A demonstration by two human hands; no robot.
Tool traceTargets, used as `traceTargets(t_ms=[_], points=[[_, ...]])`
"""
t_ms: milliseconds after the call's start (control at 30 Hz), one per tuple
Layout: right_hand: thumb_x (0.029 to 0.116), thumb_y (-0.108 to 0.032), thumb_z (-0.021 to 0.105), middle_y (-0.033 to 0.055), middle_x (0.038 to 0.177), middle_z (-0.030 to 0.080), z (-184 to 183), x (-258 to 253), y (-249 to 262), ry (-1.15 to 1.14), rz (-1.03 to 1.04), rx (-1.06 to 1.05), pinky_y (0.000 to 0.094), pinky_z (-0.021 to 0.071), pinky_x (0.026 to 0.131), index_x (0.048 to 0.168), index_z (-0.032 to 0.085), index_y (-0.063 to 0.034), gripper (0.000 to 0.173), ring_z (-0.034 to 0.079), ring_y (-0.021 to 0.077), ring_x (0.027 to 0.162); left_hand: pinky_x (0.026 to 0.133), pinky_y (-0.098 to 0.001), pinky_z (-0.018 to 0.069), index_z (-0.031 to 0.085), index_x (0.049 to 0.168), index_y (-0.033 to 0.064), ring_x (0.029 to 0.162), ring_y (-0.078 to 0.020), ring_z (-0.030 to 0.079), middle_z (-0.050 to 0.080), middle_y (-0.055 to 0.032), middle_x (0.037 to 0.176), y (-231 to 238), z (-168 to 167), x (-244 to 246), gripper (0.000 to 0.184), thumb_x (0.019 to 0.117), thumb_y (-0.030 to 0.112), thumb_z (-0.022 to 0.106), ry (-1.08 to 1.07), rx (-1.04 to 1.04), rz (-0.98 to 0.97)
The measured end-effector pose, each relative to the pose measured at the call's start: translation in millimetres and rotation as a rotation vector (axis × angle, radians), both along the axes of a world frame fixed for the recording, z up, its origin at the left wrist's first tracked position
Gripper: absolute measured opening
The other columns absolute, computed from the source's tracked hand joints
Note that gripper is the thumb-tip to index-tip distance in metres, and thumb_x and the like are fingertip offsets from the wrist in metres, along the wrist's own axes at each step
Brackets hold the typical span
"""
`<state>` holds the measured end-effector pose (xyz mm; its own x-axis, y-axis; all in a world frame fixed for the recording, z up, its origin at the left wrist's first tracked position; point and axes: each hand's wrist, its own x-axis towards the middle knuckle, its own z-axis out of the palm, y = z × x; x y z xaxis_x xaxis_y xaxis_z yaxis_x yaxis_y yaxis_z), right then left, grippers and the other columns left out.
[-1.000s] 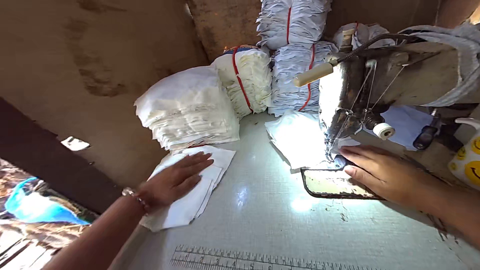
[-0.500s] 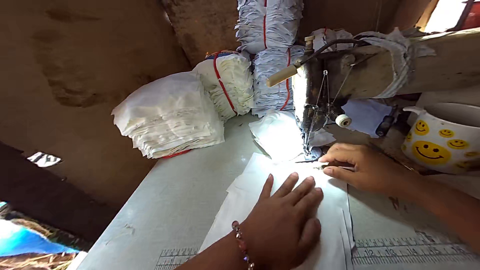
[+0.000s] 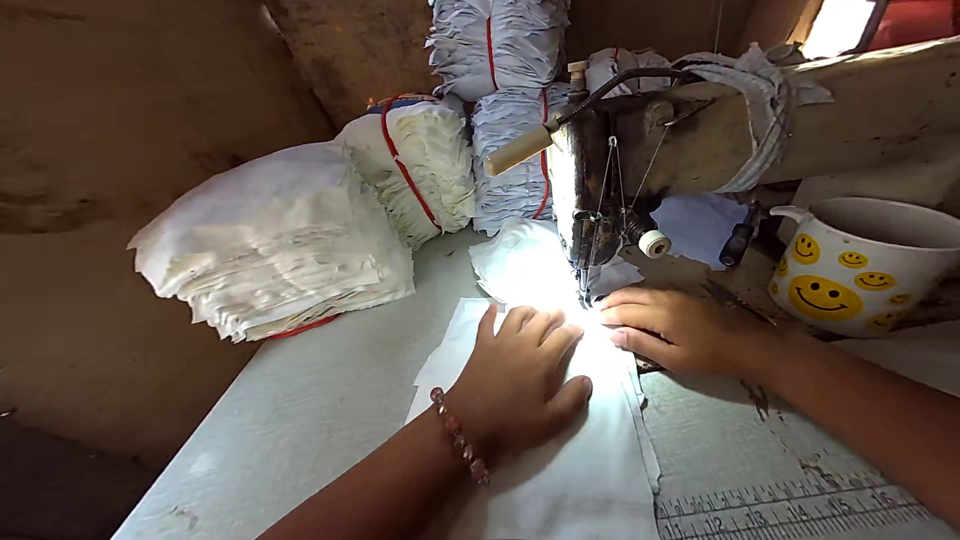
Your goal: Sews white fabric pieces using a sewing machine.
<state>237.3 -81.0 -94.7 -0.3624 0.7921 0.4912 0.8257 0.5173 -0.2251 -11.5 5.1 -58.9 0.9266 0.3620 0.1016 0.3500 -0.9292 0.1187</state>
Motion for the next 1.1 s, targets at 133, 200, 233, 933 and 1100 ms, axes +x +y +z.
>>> traceTargets(t_ms=[133,200,233,933,1100], points=[[0.1069,-0.040,0.045,0.0036,0.108,0.073,-3.1,-0.1,-9.7,0.047,0.157,0.147,0.0223,0.0527,0.094,0.109,0.075,-0.0108,0.041,0.066,0.0096,0.107,0.102,-0.0582,0.0489,0.074,0.119,0.0193,0.127,-0.0223,0.064,0.071,0.0015,0.129,19.3,-19.1,-5.5,0.027,0.1023,0.024,0.053,-0.322,-0.029,-0.371],[0.1064,-0.045,0.045,0.0049,0.107,0.073,-3.0,-1.3,-12.9,0.030,0.213,0.094,0.0252,0.0534,0.092,0.108,0.074,-0.0098,0.046,0.066,0.0120,0.106,0.106,-0.0610,0.0458,0.074,0.122,0.0187,0.130,-0.0233,0.061,0.070,0.0005,0.133,23.6,-14.7,-6.9,0.029,0.1021,0.022,0.054,-0.254,-0.139,-0.385],[0.1060,-0.046,0.045,0.0052,0.106,0.072,-3.8,-1.7,-11.9,0.019,0.226,0.086,0.0256,0.0532,0.092,0.107,0.074,-0.0093,0.047,0.066,0.0128,0.106,0.107,-0.0633,0.0434,0.073,0.124,0.0180,0.131,-0.0240,0.061,0.069,-0.0005,0.134,26.7,-12.6,-7.9,0.029,0.1024,0.023,0.054,-0.229,-0.172,-0.382],[0.1035,-0.055,0.040,0.0040,0.107,0.072,-4.3,-12.0,-3.4,-0.061,0.069,0.126,0.0238,0.0521,0.094,0.109,0.073,-0.0090,0.057,0.065,0.0123,0.108,0.103,-0.0603,0.0424,0.076,0.109,0.0173,0.118,-0.0181,0.062,0.070,0.0010,0.117,54.7,-11.9,13.3,0.023,0.0986,0.026,0.058,-0.273,-0.071,-0.275],[0.1008,-0.058,0.041,0.0059,0.115,0.071,0.0,-9.7,-5.6,-0.062,-0.084,-0.023,0.0303,0.0545,0.093,0.111,0.074,-0.0077,0.061,0.066,0.0149,0.111,0.111,-0.0611,0.0351,0.076,0.119,0.0237,0.127,-0.0111,0.058,0.069,0.0081,0.127,76.1,-11.3,5.9,0.038,0.1053,0.038,0.044,-0.148,-0.165,-0.477]])
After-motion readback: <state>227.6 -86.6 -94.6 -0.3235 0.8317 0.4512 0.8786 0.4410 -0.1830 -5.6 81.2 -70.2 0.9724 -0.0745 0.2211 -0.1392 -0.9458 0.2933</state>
